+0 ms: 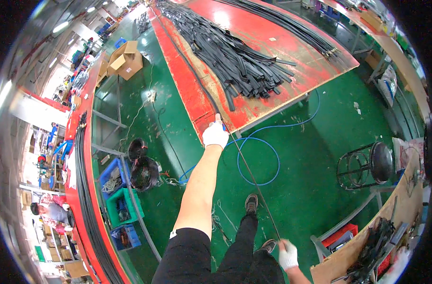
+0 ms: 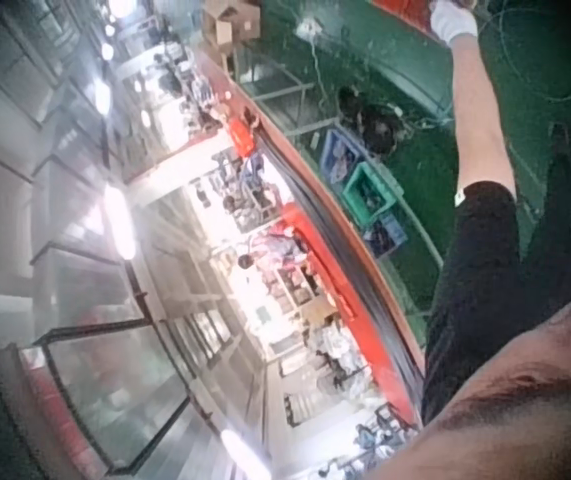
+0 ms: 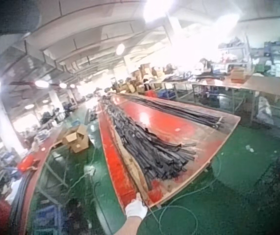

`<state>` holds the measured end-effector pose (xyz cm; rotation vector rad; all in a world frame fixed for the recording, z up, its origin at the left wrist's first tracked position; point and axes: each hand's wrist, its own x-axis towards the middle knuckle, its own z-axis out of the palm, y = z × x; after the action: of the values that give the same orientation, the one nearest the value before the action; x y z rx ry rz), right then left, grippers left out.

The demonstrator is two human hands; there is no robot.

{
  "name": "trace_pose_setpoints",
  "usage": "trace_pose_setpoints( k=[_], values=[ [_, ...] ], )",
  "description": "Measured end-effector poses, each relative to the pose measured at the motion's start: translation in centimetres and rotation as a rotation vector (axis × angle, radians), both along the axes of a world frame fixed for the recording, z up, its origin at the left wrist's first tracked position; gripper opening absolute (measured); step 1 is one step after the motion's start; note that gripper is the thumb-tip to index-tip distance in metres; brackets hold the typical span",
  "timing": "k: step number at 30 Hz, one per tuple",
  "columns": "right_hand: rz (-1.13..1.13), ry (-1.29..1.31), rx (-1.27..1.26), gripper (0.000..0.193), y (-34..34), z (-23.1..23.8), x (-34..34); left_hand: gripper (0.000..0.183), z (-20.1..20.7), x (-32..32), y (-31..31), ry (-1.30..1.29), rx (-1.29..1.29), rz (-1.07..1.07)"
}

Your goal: Cutting black rubber strips to length on a long red-topped workbench in a factory.

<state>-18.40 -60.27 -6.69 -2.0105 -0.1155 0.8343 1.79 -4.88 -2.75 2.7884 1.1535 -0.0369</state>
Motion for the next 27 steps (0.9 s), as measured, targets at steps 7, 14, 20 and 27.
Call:
trace_pose_setpoints(
  k=[7, 14, 20, 27],
  values=[
    [0.048, 0.363, -0.101, 0.029, -3.0, 1.8, 0.5, 0.085, -0.5, 0.1, 0.8, -0.012, -0.051, 0.030],
    [0.050, 0.629, 0.494, 0.051, 34.8, -1.0, 23.3, 0.086, -0.1, -0.3, 1.4, -0.042, -0.120, -0.006],
    [0.041, 0.242, 0.243, 0.034, 46.1, -1.0, 26.3, 0.089, 0.0, -0.4, 1.1, -0.026, -0.113, 0.000],
    [0.112, 0.064, 0.203, 0.033, 37.9, -0.6, 22.1, 0.085, -0.8, -0.2, 0.8, -0.045, -0.033, 0.003]
  ],
)
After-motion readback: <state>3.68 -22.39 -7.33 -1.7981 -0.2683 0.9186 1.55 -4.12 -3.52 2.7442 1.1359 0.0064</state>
